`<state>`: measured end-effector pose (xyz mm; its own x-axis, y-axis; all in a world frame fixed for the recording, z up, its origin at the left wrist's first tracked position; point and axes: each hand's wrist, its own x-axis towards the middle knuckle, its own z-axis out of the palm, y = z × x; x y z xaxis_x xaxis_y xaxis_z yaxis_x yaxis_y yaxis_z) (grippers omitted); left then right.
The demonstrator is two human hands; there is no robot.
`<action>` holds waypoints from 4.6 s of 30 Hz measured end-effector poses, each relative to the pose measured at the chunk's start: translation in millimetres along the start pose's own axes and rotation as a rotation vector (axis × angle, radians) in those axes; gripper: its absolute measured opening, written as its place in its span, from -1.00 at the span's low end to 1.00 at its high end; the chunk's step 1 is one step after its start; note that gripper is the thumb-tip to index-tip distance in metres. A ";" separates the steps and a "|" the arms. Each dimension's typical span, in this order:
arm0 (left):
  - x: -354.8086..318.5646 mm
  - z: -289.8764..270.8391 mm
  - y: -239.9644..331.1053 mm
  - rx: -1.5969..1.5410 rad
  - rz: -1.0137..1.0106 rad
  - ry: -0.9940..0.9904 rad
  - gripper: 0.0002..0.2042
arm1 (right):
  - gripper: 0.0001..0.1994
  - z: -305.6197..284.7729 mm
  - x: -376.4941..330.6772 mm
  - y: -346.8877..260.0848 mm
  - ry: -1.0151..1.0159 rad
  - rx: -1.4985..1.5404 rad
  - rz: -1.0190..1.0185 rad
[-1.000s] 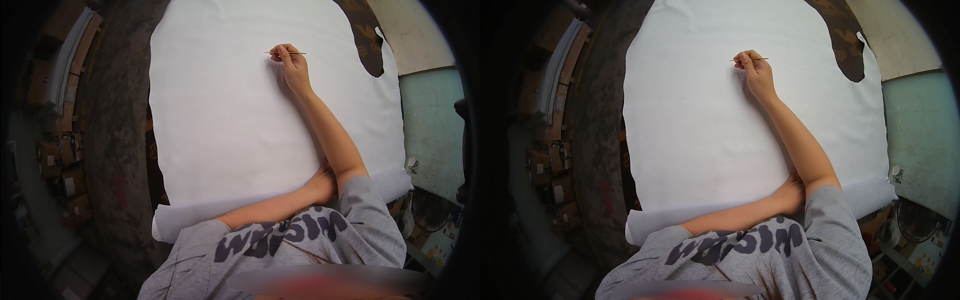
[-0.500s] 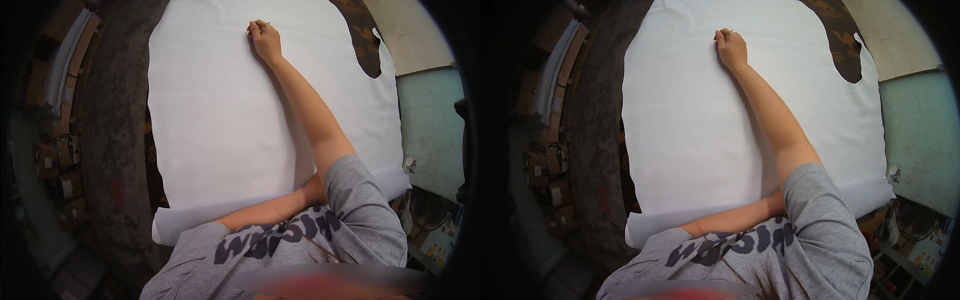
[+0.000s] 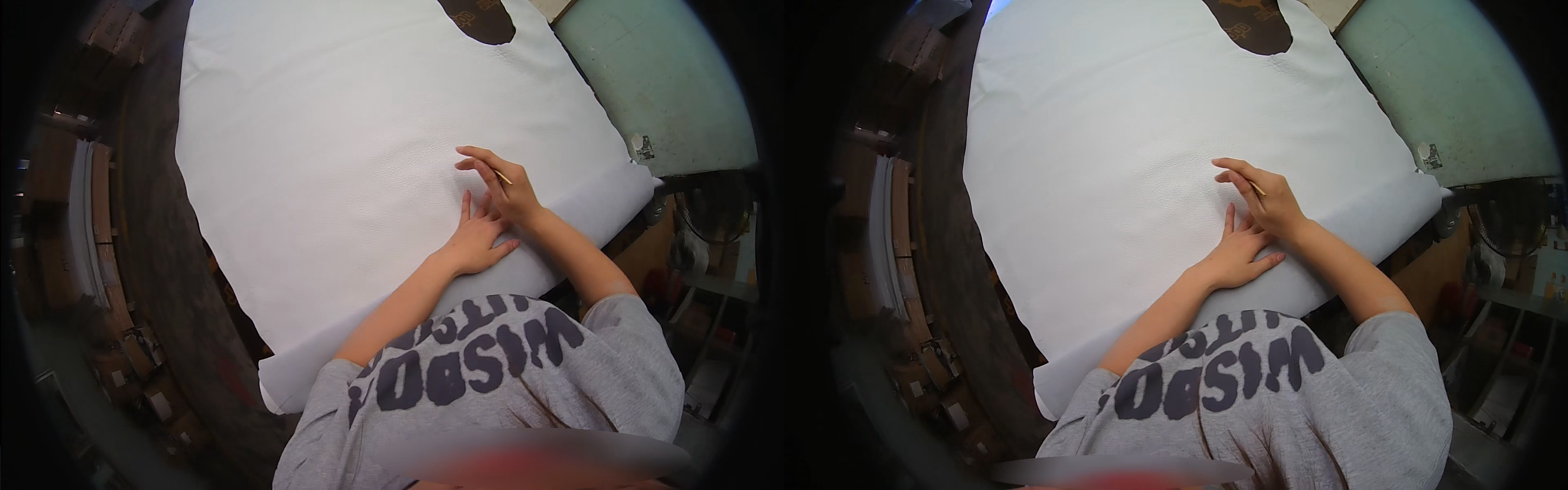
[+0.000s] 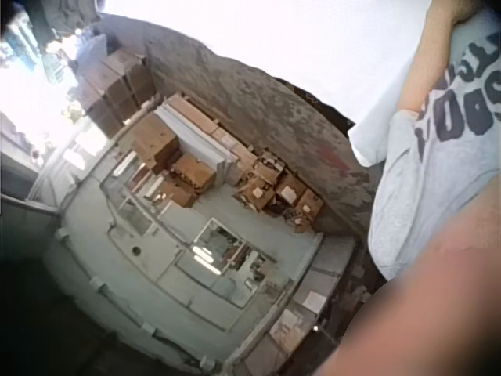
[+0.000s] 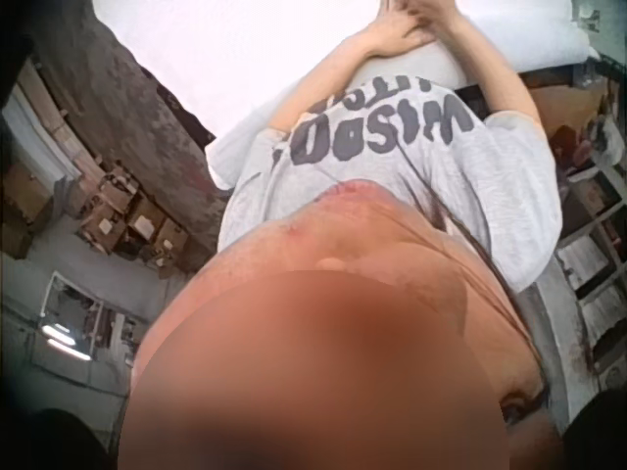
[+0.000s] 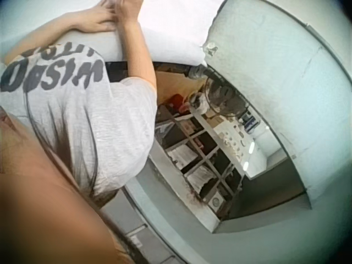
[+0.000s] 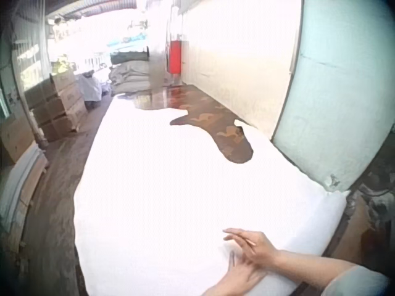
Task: The person uses a thin pencil-like tool to mark lines and small circles on a large white fabric laid on a table. They repeatedly roll and unroll the fabric to access new sections and continue marking. The camera is head-mounted and shows the hands and fabric throughout.
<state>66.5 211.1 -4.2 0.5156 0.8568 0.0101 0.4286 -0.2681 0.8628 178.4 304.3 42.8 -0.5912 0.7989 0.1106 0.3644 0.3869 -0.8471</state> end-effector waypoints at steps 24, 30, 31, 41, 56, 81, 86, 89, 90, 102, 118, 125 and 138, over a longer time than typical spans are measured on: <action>-118.1 -47.6 94.7 0.365 -0.126 0.426 -0.55 | -0.41 -111.7 -45.3 44.4 0.454 -0.810 -0.366; -139.2 -23.0 56.0 0.669 -0.456 0.466 -0.26 | -0.43 -53.1 -48.2 32.7 0.341 -0.487 -0.375; -139.7 -23.1 45.3 0.755 -0.466 0.479 -0.22 | -0.34 -49.7 -57.1 30.3 0.167 -0.454 -0.351; -121.2 -50.1 16.8 0.799 -0.450 0.467 -0.28 | -0.31 -84.6 -14.8 50.3 -0.053 -0.785 -0.349; -119.5 -56.8 103.3 -0.194 -0.391 -0.306 -0.45 | -0.46 -181.9 -132.4 -41.8 -0.461 -0.486 0.136; -3.6 36.4 46.2 0.132 0.031 0.155 -0.48 | -0.81 53.1 30.2 -30.3 -0.149 0.288 0.092; 6.3 40.7 51.0 0.157 -0.016 0.149 -0.57 | -0.84 110.0 122.1 -21.1 -0.130 0.289 0.107; 13.5 51.5 48.3 0.091 -0.089 0.268 -0.60 | -0.86 131.8 144.4 -18.7 -0.110 0.119 0.104; 13.8 54.0 47.4 0.103 -0.069 0.263 -0.61 | -0.87 134.8 147.2 -18.4 -0.102 0.023 0.116; 22.9 56.5 44.6 -0.038 0.009 0.178 -0.56 | -0.91 154.1 95.5 -55.8 -0.300 0.075 0.071; 40.0 68.8 45.8 -0.219 0.053 0.199 -0.57 | -0.87 288.3 132.3 -111.5 -0.323 -0.113 -0.278; 45.3 69.2 40.2 -0.254 0.037 0.250 -0.57 | -0.88 214.7 121.3 -78.0 -0.271 -0.161 -0.091; 45.6 71.9 35.7 -0.313 0.042 0.262 -0.57 | -0.95 288.0 40.2 -135.3 -0.697 0.110 -0.511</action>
<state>158.7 208.9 -9.3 0.3036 0.9422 0.1420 0.1443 -0.1927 0.9706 -101.9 151.5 12.1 -0.9821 0.0618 0.1778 -0.1160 0.5452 -0.8303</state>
